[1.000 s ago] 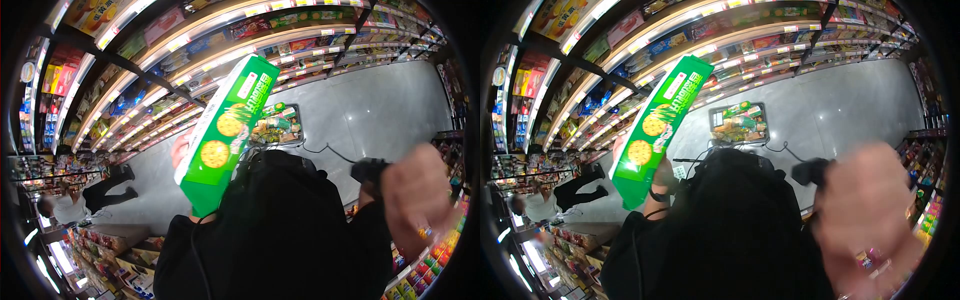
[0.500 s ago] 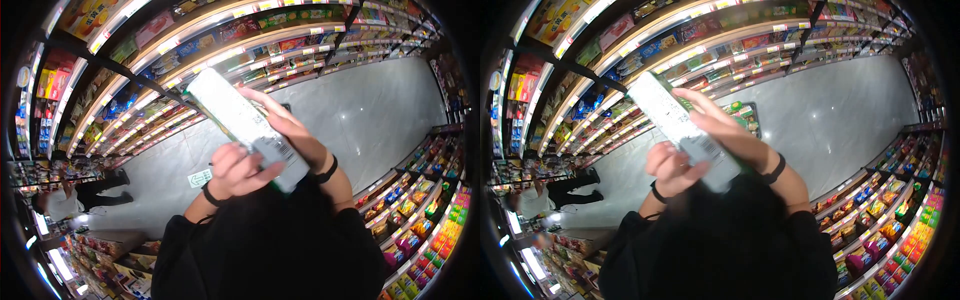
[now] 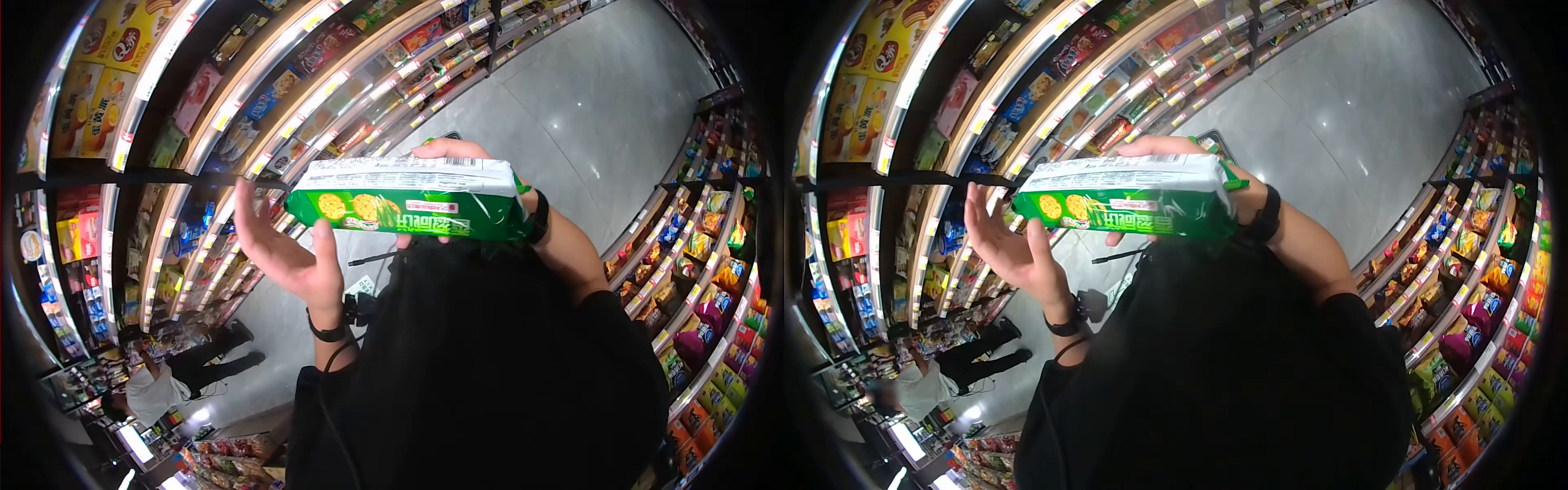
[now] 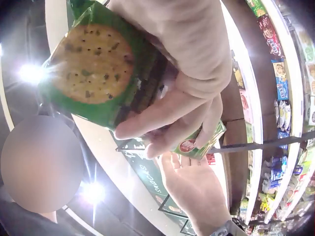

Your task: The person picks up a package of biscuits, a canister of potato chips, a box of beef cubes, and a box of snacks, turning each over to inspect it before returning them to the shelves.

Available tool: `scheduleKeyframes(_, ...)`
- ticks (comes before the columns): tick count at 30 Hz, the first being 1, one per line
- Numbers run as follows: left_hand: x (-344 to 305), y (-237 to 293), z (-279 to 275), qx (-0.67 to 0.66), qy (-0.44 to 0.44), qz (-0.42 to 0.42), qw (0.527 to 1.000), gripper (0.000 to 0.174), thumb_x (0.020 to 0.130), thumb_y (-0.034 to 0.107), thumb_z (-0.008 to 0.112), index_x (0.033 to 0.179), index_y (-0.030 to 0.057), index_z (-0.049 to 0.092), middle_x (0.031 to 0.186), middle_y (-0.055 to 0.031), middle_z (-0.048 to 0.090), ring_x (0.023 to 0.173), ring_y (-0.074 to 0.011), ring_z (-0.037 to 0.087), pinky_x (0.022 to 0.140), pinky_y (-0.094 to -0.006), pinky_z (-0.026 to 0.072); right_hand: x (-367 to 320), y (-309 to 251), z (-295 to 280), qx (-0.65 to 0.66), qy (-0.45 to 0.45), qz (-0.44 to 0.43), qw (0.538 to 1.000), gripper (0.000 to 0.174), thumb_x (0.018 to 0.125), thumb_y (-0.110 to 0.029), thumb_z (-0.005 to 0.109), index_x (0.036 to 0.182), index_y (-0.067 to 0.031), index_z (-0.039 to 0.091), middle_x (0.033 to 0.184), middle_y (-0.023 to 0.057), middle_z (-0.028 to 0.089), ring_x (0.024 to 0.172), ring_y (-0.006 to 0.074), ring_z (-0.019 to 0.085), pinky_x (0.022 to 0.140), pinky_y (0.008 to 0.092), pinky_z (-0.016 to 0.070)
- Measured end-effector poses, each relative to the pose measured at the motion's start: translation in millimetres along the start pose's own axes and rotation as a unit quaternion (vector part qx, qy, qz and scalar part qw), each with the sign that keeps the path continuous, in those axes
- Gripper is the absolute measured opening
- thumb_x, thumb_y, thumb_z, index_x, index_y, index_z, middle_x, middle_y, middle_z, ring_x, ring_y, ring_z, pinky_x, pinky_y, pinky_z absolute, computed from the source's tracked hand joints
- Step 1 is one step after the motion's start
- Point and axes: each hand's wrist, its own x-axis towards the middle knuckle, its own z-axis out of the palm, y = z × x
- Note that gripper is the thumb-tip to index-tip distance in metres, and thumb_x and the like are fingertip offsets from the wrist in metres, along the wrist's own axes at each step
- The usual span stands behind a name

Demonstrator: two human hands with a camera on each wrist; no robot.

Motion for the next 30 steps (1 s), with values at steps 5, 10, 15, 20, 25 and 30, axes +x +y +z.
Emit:
scheduleKeyframes(5,6,-18,-5,-0.163,-0.123,-0.184,0.961,0.071,0.089,0.020,0.068,0.148,-0.0035,0.036,0.148,-0.0226,0.045,0.137,-0.0335,0.047,0.115,-0.0453,0.0327,-8,-5,-7,0.084,0.041,0.092,0.991,0.060,0.101,-0.035,0.044,0.148,0.0014,0.039,0.130,0.0253,0.060,0.097,0.0430,0.070,0.062,0.0384,0.0629)
scheduleKeyframes(10,-15,-21,-3,-0.298,-0.194,-0.349,0.867,0.083,0.076,0.030,0.080,0.142,-0.0060,0.044,0.134,-0.0218,0.058,0.126,-0.0285,0.056,0.109,-0.0402,0.0404,-9,-4,-15,-0.054,-0.010,0.073,0.996,0.061,0.102,-0.036,0.045,0.152,-0.0015,0.036,0.141,0.0181,0.054,0.119,0.0320,0.059,0.094,0.0386,0.0497)
scheduleKeyframes(15,-25,-22,-5,-0.335,-0.161,-0.301,0.878,0.076,0.066,0.021,0.088,0.129,-0.0021,0.052,0.122,-0.0163,0.058,0.118,-0.0258,0.056,0.103,-0.0388,0.0446,-32,-26,-24,-0.365,0.052,0.019,0.930,0.069,0.099,-0.042,0.049,0.149,0.0041,0.039,0.145,0.0193,0.051,0.114,0.0240,0.063,0.100,0.0334,0.0472)
scheduleKeyframes(20,-33,-20,-8,-0.298,-0.098,-0.308,0.898,0.072,0.066,0.021,0.088,0.126,0.0002,0.053,0.121,-0.0166,0.056,0.117,-0.0252,0.054,0.101,-0.0392,0.0442,-81,-28,-25,-0.464,0.123,-0.072,0.875,0.058,0.091,-0.024,0.063,0.141,0.0015,0.048,0.141,0.0171,0.053,0.128,0.0232,0.054,0.104,0.0341,0.0433)
scheduleKeyframes(25,-38,-20,-10,-0.314,-0.104,-0.301,0.895,0.072,0.066,0.017,0.088,0.127,0.0013,0.053,0.121,-0.0157,0.056,0.118,-0.0253,0.054,0.101,-0.0397,0.0447,-90,-6,-19,-0.468,0.133,-0.149,0.861,0.050,0.088,-0.012,0.068,0.134,-0.0015,0.053,0.139,0.0158,0.054,0.132,0.0256,0.050,0.103,0.0373,0.0454)
scheduleKeyframes(30,-36,-21,-13,-0.300,-0.135,-0.229,0.916,0.068,0.065,0.009,0.088,0.124,0.0035,0.054,0.120,-0.0153,0.058,0.118,-0.0256,0.055,0.102,-0.0402,0.0434,-83,-6,-8,-0.523,0.145,-0.175,0.821,0.046,0.080,-0.005,0.059,0.125,-0.0009,0.053,0.139,0.0194,0.052,0.132,0.0271,0.050,0.106,0.0394,0.0417)
